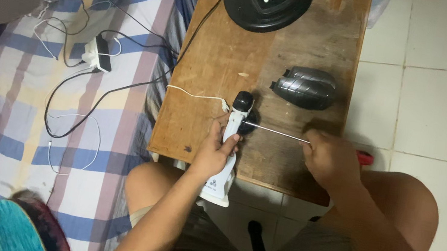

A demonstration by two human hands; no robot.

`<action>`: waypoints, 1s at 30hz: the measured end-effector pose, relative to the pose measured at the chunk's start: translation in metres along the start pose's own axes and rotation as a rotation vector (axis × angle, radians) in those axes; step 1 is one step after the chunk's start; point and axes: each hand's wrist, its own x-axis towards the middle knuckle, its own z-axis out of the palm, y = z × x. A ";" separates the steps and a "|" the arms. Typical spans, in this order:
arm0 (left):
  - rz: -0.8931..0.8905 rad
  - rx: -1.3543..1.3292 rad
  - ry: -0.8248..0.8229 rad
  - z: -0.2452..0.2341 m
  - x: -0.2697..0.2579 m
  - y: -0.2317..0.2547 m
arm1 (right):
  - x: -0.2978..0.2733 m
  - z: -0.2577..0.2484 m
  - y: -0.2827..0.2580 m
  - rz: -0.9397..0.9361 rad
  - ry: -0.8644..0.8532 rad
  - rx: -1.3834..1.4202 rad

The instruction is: The person disassembles a white handheld fan using a red screwdriver, removes the black front cover, and then reassembles it by screwing the cover back on. The person handles the fan body, cover, and screwdriver throughout the process.

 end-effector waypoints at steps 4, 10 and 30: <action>-0.022 0.043 0.012 -0.001 0.000 0.005 | 0.004 0.007 -0.002 -0.268 0.162 -0.021; -0.017 0.019 -0.012 0.000 0.000 0.006 | 0.004 0.015 0.005 -0.203 0.122 -0.015; -0.074 0.066 -0.073 -0.002 0.011 0.001 | 0.018 0.031 0.002 -0.079 0.057 0.060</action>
